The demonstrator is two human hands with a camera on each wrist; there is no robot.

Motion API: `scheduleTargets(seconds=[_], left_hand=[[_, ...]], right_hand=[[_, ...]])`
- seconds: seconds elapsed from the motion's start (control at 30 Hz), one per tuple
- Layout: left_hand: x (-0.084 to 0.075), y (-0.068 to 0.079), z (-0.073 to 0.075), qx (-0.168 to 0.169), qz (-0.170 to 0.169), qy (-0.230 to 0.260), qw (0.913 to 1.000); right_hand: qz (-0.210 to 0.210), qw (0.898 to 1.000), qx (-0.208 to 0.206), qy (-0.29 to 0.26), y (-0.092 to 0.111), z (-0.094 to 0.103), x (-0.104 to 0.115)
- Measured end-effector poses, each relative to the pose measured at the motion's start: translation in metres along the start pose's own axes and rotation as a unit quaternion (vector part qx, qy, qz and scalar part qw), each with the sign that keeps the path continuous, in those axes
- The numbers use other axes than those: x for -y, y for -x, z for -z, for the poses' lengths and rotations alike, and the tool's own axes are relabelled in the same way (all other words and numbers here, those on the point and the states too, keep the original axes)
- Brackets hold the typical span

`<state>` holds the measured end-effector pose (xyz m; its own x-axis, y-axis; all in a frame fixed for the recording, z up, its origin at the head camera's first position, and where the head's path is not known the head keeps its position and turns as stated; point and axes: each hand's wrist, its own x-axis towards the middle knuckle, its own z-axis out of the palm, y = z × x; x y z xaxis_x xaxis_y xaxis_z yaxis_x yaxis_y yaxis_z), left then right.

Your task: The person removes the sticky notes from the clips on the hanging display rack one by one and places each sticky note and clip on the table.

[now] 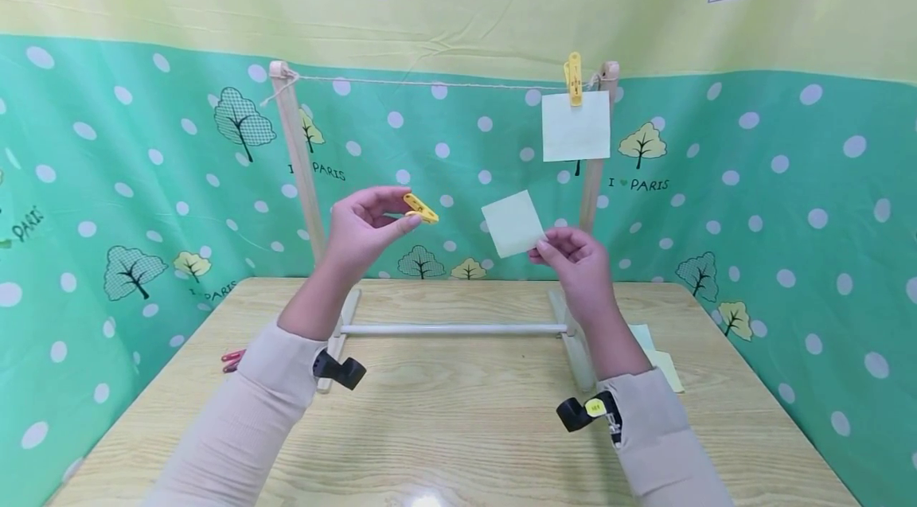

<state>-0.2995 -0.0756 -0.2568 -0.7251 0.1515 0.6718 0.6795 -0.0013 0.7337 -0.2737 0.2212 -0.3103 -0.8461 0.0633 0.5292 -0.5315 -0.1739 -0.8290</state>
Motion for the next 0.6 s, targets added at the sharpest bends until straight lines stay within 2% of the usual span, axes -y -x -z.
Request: scheduleTargets(seconds=[0.6], left_hand=[[0.015, 0.026, 0.020, -0.016, 0.044, -0.003, 0.9989]], right_hand=[[-0.004, 0.999, 0.004, 0.048, 0.014, 0.021, -0.011]])
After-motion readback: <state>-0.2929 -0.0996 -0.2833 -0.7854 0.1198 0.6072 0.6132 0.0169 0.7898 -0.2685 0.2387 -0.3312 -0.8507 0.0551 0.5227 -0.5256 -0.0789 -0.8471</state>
